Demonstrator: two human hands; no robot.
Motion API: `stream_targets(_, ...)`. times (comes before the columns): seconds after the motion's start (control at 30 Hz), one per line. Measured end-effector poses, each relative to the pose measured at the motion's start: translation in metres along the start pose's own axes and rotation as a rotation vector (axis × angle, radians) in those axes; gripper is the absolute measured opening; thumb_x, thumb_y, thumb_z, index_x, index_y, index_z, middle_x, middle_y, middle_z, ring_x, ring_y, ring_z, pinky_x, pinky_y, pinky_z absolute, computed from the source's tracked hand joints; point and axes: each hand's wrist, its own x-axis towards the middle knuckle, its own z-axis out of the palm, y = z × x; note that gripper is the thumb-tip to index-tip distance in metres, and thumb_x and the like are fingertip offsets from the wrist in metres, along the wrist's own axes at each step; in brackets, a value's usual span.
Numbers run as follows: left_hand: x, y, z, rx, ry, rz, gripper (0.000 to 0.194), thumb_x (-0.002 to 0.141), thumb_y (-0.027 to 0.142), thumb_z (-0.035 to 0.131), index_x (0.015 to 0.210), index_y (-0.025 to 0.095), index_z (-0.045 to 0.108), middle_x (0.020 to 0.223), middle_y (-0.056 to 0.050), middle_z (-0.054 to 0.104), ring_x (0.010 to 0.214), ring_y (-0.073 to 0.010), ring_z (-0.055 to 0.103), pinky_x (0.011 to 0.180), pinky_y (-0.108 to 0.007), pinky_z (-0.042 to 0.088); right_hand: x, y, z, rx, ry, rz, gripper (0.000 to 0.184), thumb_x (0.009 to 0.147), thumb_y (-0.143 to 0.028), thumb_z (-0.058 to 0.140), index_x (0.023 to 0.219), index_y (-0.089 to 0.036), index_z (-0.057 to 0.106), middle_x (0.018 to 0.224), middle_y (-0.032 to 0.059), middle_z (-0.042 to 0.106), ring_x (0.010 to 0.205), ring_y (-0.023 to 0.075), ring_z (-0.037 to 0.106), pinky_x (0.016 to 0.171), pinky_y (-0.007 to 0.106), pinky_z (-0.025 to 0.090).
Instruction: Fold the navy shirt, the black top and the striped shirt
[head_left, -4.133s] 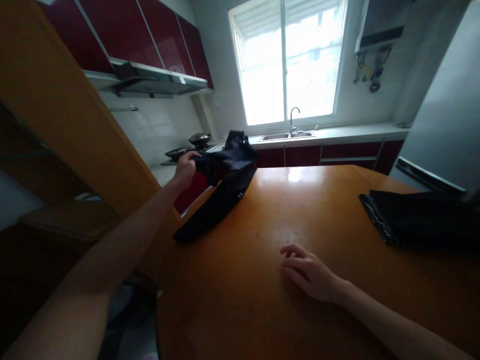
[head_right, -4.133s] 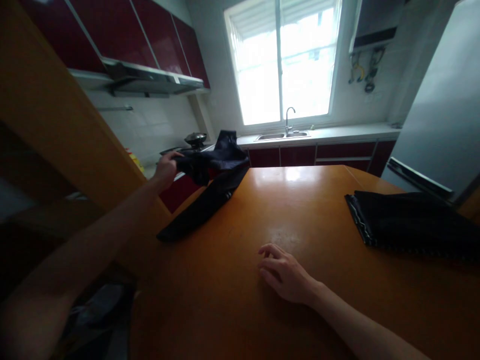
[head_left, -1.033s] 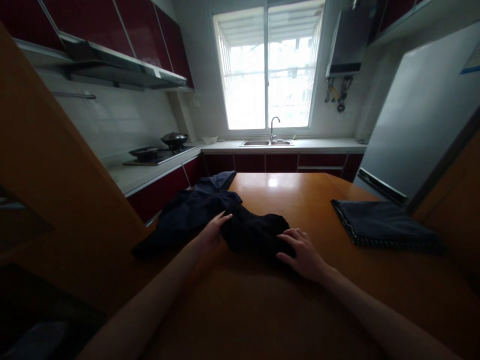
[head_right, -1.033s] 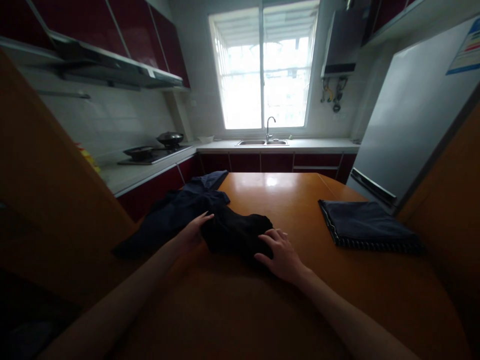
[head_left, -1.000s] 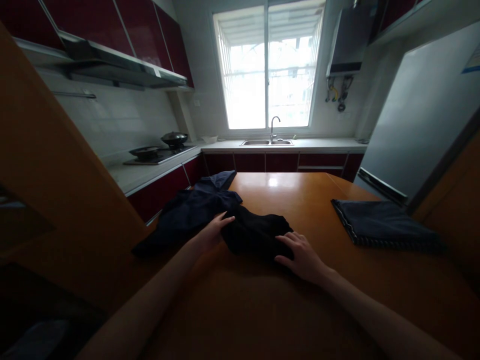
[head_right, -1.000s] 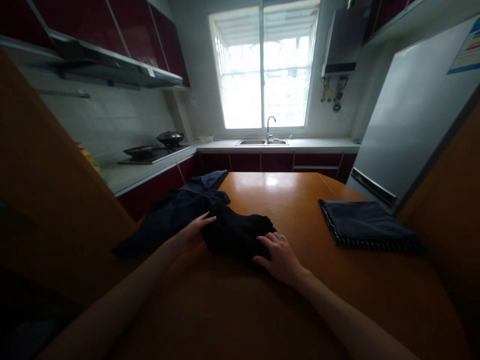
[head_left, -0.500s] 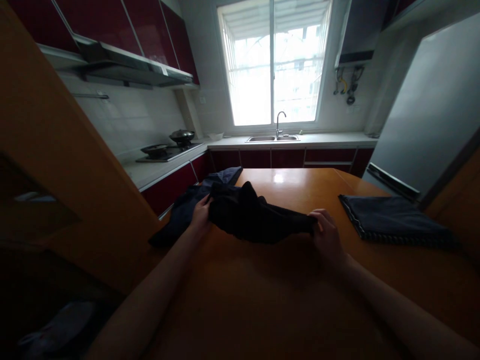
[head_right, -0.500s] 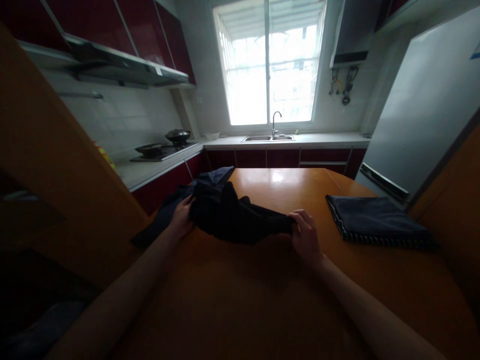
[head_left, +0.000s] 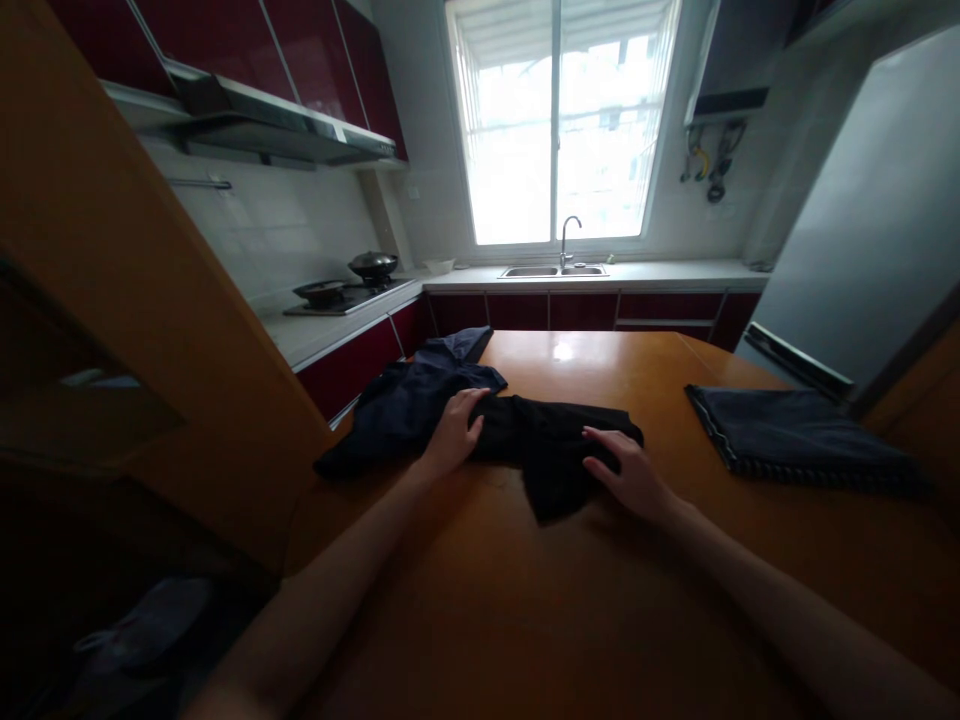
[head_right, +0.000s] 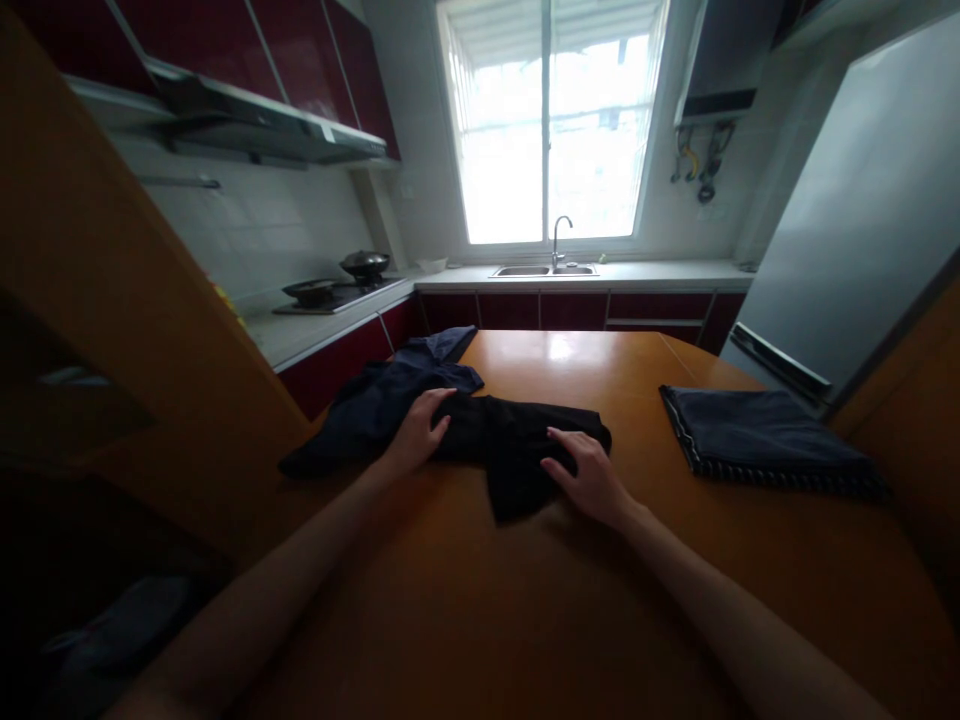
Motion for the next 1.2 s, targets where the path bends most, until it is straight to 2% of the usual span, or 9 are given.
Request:
stream_targets(0.23, -0.019, 0.038, 0.022, 0.12, -0.281, 0.216, 0.072, 0.086, 0.008, 0.06, 0.151, 0.035, 0.042, 0.154, -0.007, 0.04, 0.14, -0.0288, 0.036, 0.117, -0.051, 0.03, -0.005, -0.034, 0.018, -0.036, -0.281, -0.161, 0.025, 0.093, -0.014, 0.05, 0.101, -0.02, 0.073, 0.094, 0.0093, 0.069, 0.093, 0.0227, 0.062, 0.085, 0.038, 0.051)
stream_targets(0.4, -0.017, 0.05, 0.02, 0.061, -0.434, 0.343, 0.054, 0.08, 0.0, 0.054, 0.122, 0.031, 0.068, 0.158, -0.001, 0.039, 0.148, -0.0294, 0.026, 0.121, -0.052, 0.022, -0.016, -0.067, 0.008, 0.256, -0.458, -0.23, 0.03, 0.096, -0.012, 0.045, 0.112, -0.022, 0.068, 0.098, 0.0054, 0.069, 0.088, 0.0177, 0.064, 0.083, 0.032, 0.052)
stream_targets(0.53, -0.014, 0.055, 0.01, -0.159, -0.53, 0.271, 0.047, 0.076, 0.001, 0.044, 0.107, 0.024, 0.069, 0.123, -0.003, 0.068, 0.128, -0.0242, 0.054, 0.117, -0.047, 0.031, -0.018, -0.072, 0.01, 0.009, -0.302, -0.129, 0.044, 0.086, -0.017, 0.061, 0.13, -0.022, 0.059, 0.124, 0.0116, 0.063, 0.116, 0.0279, 0.055, 0.1, 0.047, 0.044)
stream_targets(0.67, -0.006, 0.067, -0.026, -0.307, -0.547, 0.059, 0.032, 0.076, 0.013, 0.05, 0.1, 0.018, 0.071, 0.086, -0.002, 0.071, 0.081, -0.0203, 0.066, 0.081, -0.031, 0.053, -0.016, -0.06, 0.014, -0.223, -0.347, -0.031, 0.046, 0.08, -0.025, 0.071, 0.126, -0.021, 0.063, 0.124, 0.0139, 0.06, 0.113, 0.0321, 0.053, 0.094, 0.048, 0.045)
stream_targets(0.8, 0.001, 0.08, -0.062, -0.5, -1.129, -0.124, 0.021, 0.077, 0.03, 0.072, 0.093, 0.017, 0.075, 0.082, -0.001, 0.073, 0.071, -0.0202, 0.066, 0.061, -0.024, 0.052, -0.01, -0.056, 0.013, -0.238, -0.35, 0.058, 0.021, 0.085, -0.023, 0.067, 0.106, -0.021, 0.068, 0.108, 0.0105, 0.063, 0.101, 0.0268, 0.057, 0.087, 0.039, 0.047)
stream_targets(0.87, 0.0, 0.079, -0.065, -0.609, -1.526, -0.206, 0.04, 0.073, 0.041, 0.082, 0.102, 0.015, 0.074, 0.087, -0.004, 0.075, 0.075, -0.0231, 0.069, 0.06, -0.026, 0.054, -0.006, -0.055, 0.014, -0.203, -0.349, 0.094, 0.01, 0.086, -0.025, 0.065, 0.096, -0.021, 0.067, 0.101, 0.0087, 0.065, 0.097, 0.0247, 0.058, 0.085, 0.036, 0.045)
stream_targets(0.93, -0.003, 0.073, -0.057, -0.688, -1.679, -0.28, 0.058, 0.073, 0.054, 0.081, 0.115, 0.015, 0.071, 0.095, -0.007, 0.076, 0.083, -0.0247, 0.071, 0.066, -0.028, 0.056, -0.003, -0.052, 0.016, -0.146, -0.332, 0.136, 0.007, 0.088, -0.025, 0.059, 0.087, -0.021, 0.065, 0.093, 0.007, 0.065, 0.092, 0.0231, 0.059, 0.083, 0.035, 0.044)
stream_targets(1.1, -0.015, 0.055, -0.019, -0.52, -1.359, -0.5, 0.051, 0.089, 0.063, 0.06, 0.104, 0.016, 0.072, 0.08, -0.006, 0.074, 0.065, -0.0158, 0.069, 0.057, -0.022, 0.052, 0.004, -0.032, 0.016, 0.348, -0.103, 0.439, 0.02, 0.086, -0.037, 0.054, 0.074, -0.022, 0.059, 0.074, 0.0023, 0.064, 0.074, 0.021, 0.06, 0.07, 0.032, 0.045)
stream_targets(1.2, -0.022, 0.052, 0.005, -0.509, -1.065, -0.561, 0.049, 0.089, 0.05, 0.065, 0.127, 0.017, 0.062, 0.081, -0.003, 0.072, 0.056, -0.0117, 0.063, 0.05, -0.02, 0.048, 0.006, -0.021, 0.009, 0.727, 0.078, 0.647, 0.021, 0.079, -0.044, 0.059, 0.076, -0.023, 0.062, 0.075, 0.003, 0.068, 0.074, 0.0228, 0.062, 0.071, 0.035, 0.05)
